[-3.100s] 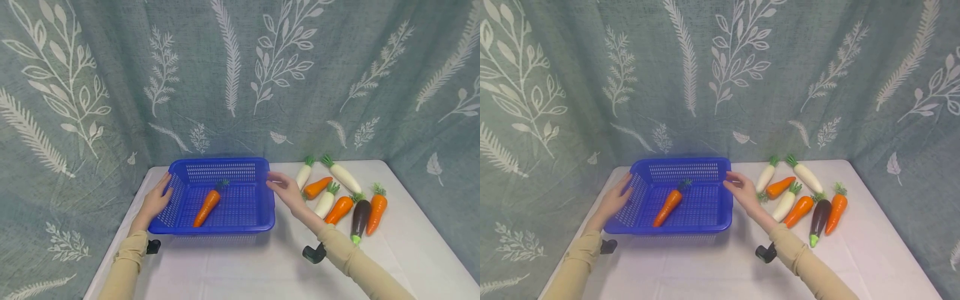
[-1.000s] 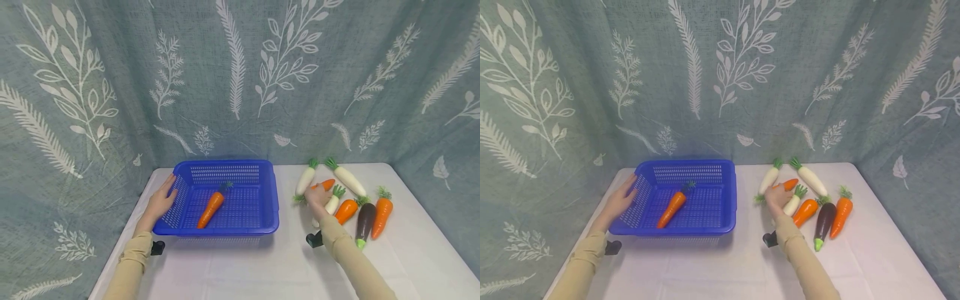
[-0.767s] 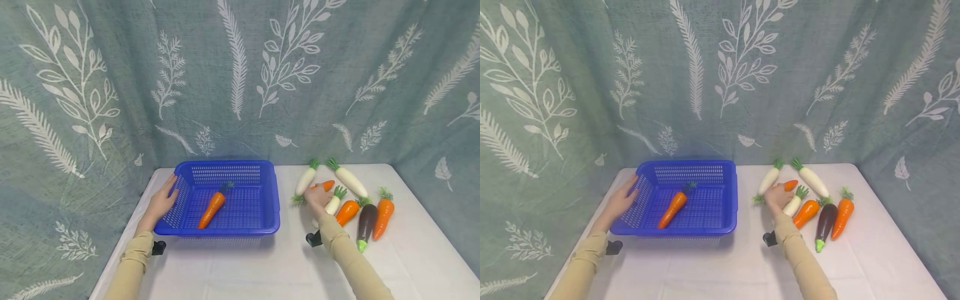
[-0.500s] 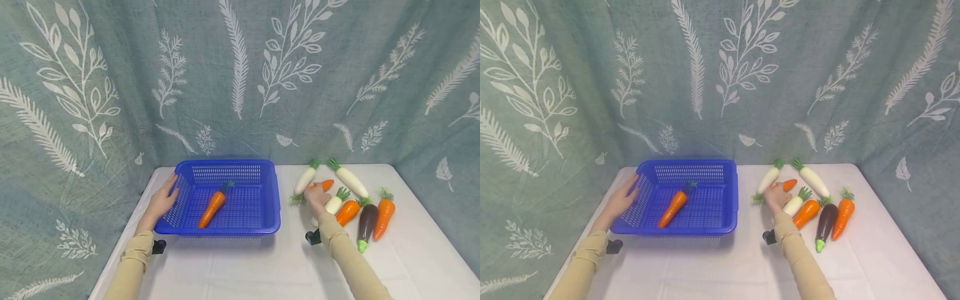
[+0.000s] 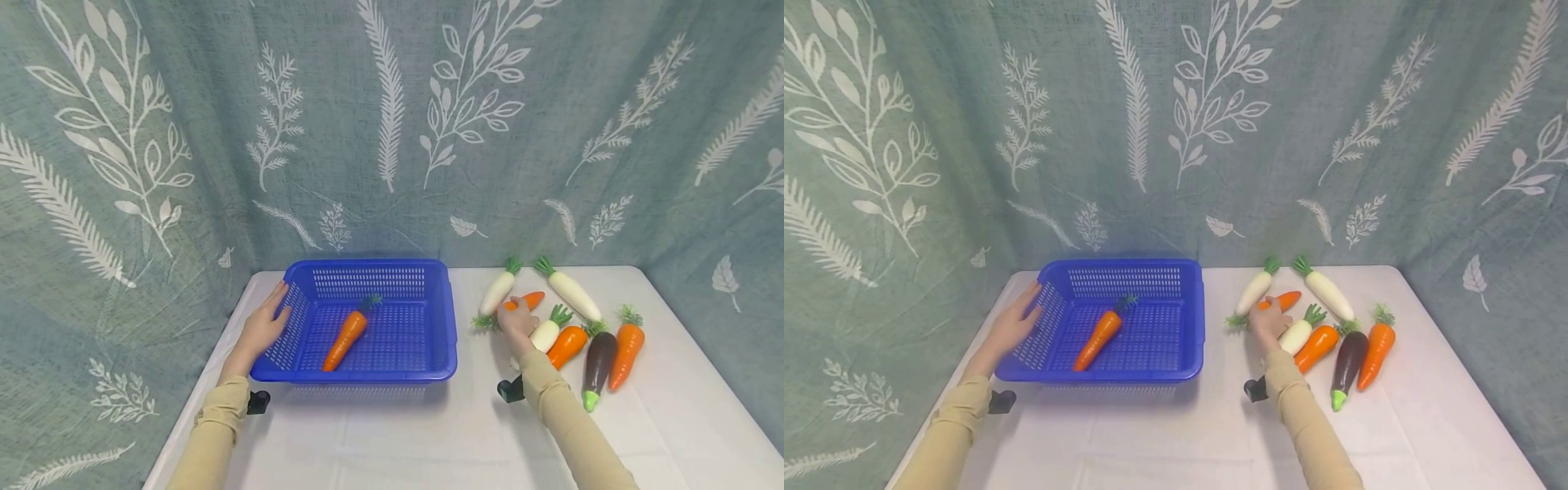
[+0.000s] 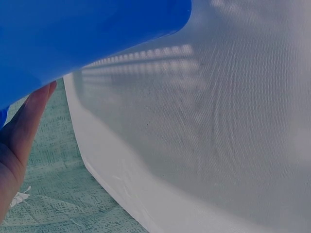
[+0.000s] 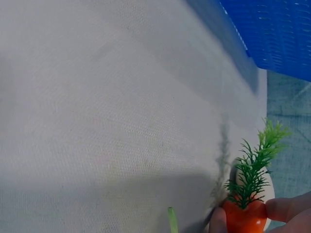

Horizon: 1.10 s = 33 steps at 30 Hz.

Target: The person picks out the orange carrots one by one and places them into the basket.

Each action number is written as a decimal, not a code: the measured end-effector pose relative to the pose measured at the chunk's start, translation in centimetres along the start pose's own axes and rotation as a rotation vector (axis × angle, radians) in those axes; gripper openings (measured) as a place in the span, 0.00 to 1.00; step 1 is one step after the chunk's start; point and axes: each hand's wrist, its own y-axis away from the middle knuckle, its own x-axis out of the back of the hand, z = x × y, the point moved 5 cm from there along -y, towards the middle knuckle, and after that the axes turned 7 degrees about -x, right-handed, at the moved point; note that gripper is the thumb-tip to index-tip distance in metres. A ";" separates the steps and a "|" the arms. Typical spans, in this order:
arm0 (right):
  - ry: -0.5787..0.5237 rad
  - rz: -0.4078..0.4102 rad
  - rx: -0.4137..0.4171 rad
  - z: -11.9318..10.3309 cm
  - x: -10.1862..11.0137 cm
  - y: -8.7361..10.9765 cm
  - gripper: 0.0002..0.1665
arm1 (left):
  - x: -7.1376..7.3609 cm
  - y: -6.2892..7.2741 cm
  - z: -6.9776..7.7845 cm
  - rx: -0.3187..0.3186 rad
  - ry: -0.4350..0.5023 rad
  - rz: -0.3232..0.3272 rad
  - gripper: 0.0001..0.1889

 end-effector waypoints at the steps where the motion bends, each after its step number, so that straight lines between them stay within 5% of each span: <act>1: 0.001 0.001 0.000 0.0 0.0 0.0 0.30 | 0.0 0.0 0.0 0.002 0.004 -0.002 0.27; 33: 0.022 -0.048 -0.020 0.0 0.3 0.2 0.32 | 0.2 -0.2 0.1 0.012 0.004 -0.005 0.27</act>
